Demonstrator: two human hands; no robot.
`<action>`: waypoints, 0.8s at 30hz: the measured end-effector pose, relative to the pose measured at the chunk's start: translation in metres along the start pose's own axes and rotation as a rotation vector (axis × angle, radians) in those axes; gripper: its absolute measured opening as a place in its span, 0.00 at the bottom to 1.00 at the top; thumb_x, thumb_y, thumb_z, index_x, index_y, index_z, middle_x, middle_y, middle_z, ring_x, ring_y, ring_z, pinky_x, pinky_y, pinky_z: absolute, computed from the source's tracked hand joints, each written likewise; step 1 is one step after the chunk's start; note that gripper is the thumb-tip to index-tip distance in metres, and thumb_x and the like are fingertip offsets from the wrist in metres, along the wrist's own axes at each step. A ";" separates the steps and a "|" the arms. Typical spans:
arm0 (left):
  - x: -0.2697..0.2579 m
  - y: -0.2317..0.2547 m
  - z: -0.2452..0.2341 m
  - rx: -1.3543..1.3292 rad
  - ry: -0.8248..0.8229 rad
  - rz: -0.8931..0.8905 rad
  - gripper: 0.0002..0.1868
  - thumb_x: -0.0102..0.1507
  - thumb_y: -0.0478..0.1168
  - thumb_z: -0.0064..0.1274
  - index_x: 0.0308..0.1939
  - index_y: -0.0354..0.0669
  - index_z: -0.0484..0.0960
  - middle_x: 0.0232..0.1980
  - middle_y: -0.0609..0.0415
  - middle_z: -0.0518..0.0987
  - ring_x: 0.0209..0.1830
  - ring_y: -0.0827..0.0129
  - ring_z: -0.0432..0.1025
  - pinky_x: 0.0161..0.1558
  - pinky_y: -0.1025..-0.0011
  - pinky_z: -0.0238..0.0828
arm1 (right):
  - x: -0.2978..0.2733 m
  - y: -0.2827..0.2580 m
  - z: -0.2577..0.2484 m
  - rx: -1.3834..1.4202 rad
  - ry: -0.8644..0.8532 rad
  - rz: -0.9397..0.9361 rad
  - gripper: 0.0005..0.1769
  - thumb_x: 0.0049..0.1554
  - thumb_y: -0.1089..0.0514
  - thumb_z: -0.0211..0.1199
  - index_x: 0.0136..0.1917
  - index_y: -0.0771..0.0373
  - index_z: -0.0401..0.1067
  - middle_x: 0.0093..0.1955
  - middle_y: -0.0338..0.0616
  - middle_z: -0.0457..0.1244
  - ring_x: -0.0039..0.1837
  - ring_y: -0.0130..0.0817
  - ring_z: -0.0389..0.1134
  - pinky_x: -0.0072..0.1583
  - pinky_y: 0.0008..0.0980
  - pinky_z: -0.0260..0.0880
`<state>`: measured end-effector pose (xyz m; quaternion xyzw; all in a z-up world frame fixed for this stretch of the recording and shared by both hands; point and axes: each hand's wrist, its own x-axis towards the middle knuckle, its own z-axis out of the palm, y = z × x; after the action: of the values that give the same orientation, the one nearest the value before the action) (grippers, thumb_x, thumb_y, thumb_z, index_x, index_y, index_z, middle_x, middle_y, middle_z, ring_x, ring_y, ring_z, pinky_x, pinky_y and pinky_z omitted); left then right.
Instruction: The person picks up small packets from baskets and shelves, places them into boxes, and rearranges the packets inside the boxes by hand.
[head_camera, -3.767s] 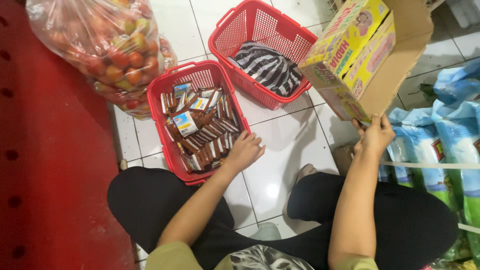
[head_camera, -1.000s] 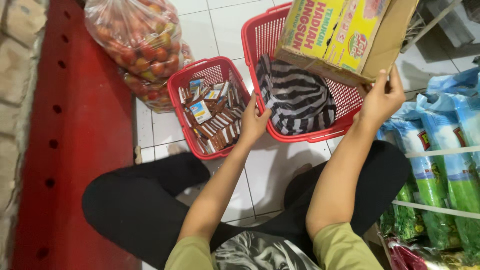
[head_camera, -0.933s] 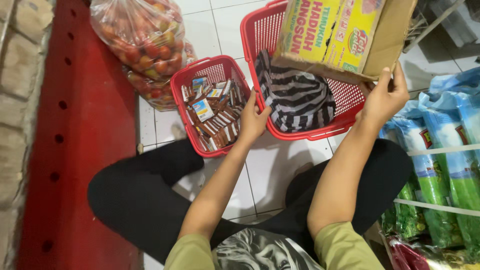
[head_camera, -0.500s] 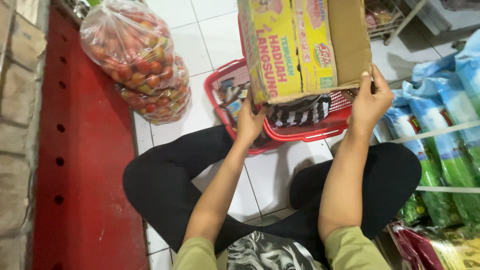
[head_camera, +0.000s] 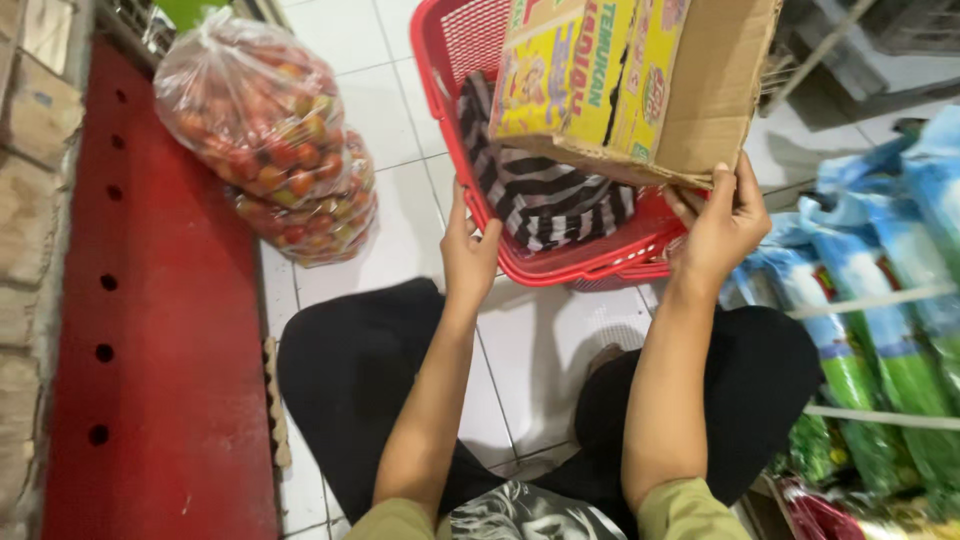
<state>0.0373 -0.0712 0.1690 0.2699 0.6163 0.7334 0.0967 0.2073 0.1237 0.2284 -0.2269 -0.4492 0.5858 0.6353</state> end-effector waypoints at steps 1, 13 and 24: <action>-0.002 -0.004 -0.010 0.039 0.047 0.002 0.43 0.63 0.26 0.49 0.82 0.42 0.51 0.52 0.48 0.82 0.40 0.76 0.75 0.38 0.76 0.74 | -0.003 0.010 0.006 -0.007 0.007 0.027 0.17 0.66 0.62 0.56 0.67 0.71 0.72 0.55 0.49 0.70 0.47 0.39 0.76 0.47 0.38 0.83; -0.063 -0.143 -0.098 0.218 0.506 -0.168 0.48 0.64 0.30 0.58 0.81 0.34 0.45 0.50 0.39 0.80 0.41 0.66 0.76 0.42 0.72 0.73 | -0.034 0.131 0.059 -0.044 -0.151 0.225 0.05 0.65 0.63 0.58 0.51 0.67 0.64 0.50 0.46 0.64 0.49 0.39 0.75 0.48 0.41 0.82; -0.109 -0.268 -0.054 -0.205 -0.115 -0.765 0.39 0.68 0.42 0.48 0.79 0.48 0.45 0.64 0.48 0.72 0.49 0.62 0.79 0.41 0.67 0.79 | -0.022 0.163 0.037 -0.271 -0.335 0.257 0.07 0.67 0.64 0.57 0.48 0.67 0.62 0.50 0.47 0.64 0.49 0.39 0.74 0.47 0.41 0.80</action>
<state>0.0495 -0.1099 -0.1230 0.0506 0.5896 0.6859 0.4235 0.0906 0.1287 0.1070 -0.2651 -0.5903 0.6254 0.4361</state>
